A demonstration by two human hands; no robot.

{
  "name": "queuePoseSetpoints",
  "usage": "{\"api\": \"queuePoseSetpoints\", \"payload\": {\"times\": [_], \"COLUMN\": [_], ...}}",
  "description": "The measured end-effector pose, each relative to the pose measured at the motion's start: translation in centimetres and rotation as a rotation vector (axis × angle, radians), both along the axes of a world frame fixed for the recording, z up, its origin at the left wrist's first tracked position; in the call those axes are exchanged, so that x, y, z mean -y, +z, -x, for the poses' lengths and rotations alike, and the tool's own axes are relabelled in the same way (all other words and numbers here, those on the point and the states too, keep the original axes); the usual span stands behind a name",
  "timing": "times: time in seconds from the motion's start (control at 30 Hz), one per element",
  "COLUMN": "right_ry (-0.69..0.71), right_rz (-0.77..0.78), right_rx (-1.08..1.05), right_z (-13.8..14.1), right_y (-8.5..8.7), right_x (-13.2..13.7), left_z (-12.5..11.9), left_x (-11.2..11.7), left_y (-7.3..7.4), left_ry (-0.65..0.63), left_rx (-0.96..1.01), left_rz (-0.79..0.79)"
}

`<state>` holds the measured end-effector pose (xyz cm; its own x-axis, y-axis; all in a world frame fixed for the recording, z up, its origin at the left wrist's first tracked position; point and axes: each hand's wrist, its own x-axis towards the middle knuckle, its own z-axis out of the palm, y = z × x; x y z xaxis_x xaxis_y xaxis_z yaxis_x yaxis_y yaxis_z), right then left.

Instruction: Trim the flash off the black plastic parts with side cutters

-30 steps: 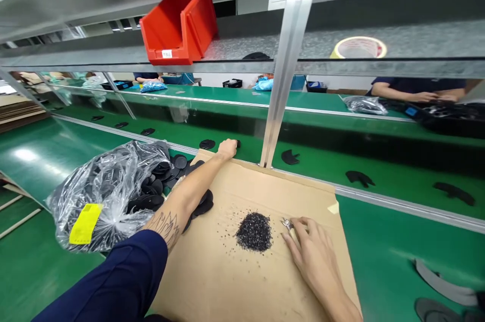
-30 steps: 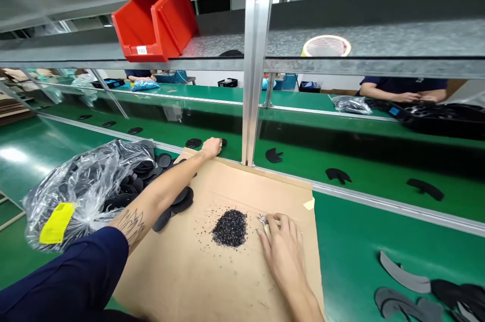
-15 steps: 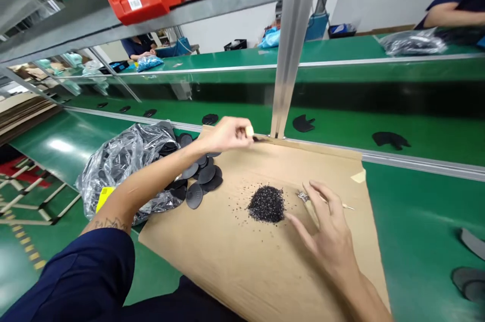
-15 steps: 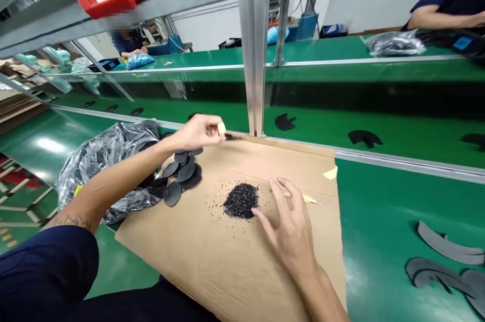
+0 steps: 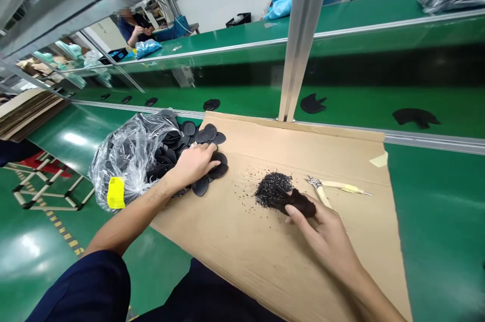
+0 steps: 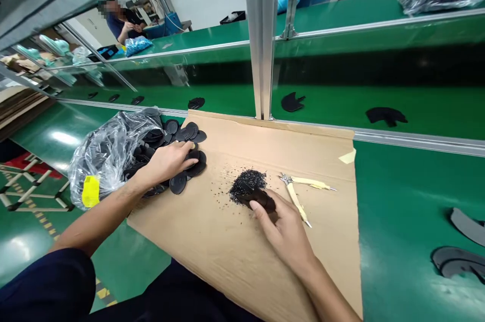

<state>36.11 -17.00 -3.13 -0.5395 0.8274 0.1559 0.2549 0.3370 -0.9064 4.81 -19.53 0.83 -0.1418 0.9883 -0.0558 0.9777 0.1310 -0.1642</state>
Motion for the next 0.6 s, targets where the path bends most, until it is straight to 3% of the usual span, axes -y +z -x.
{"api": "queuePoseSetpoints", "payload": {"times": [0.1, 0.23, 0.33, 0.4, 0.47, 0.53, 0.6], "right_ry": [-0.036, -0.058, -0.094, -0.116, -0.136, -0.146, -0.141], "right_rz": [0.031, 0.073, 0.098, 0.125, 0.171, 0.218, 0.25], "right_rx": [0.001, -0.041, -0.107, -0.15, -0.193, -0.227, -0.248], "right_z": [0.0, 0.0, 0.1, 0.1, 0.2, 0.3, 0.3], "right_y": [-0.3, -1.0, -1.3, -1.3, -1.3, -1.3, -1.3], "right_x": [0.0, -0.1, -0.1, -0.1, -0.1, -0.1, -0.1], "left_z": [0.4, 0.3, 0.6, 0.3, -1.0, -3.3, -6.0], "left_x": [0.8, 1.0, 0.6, 0.4, 0.4, 0.3, 0.3], "left_y": [-0.7, -1.3, -1.7, -2.0, -2.2, -2.2, -2.0], "left_ry": [0.093, 0.067, 0.023, -0.017, -0.079, -0.151, -0.216], "left_rx": [-0.053, 0.002, 0.152, 0.409, 0.827, 1.231, 1.421], "left_rz": [0.064, 0.04, -0.058, -0.17, -0.238, -0.236, -0.207]}}
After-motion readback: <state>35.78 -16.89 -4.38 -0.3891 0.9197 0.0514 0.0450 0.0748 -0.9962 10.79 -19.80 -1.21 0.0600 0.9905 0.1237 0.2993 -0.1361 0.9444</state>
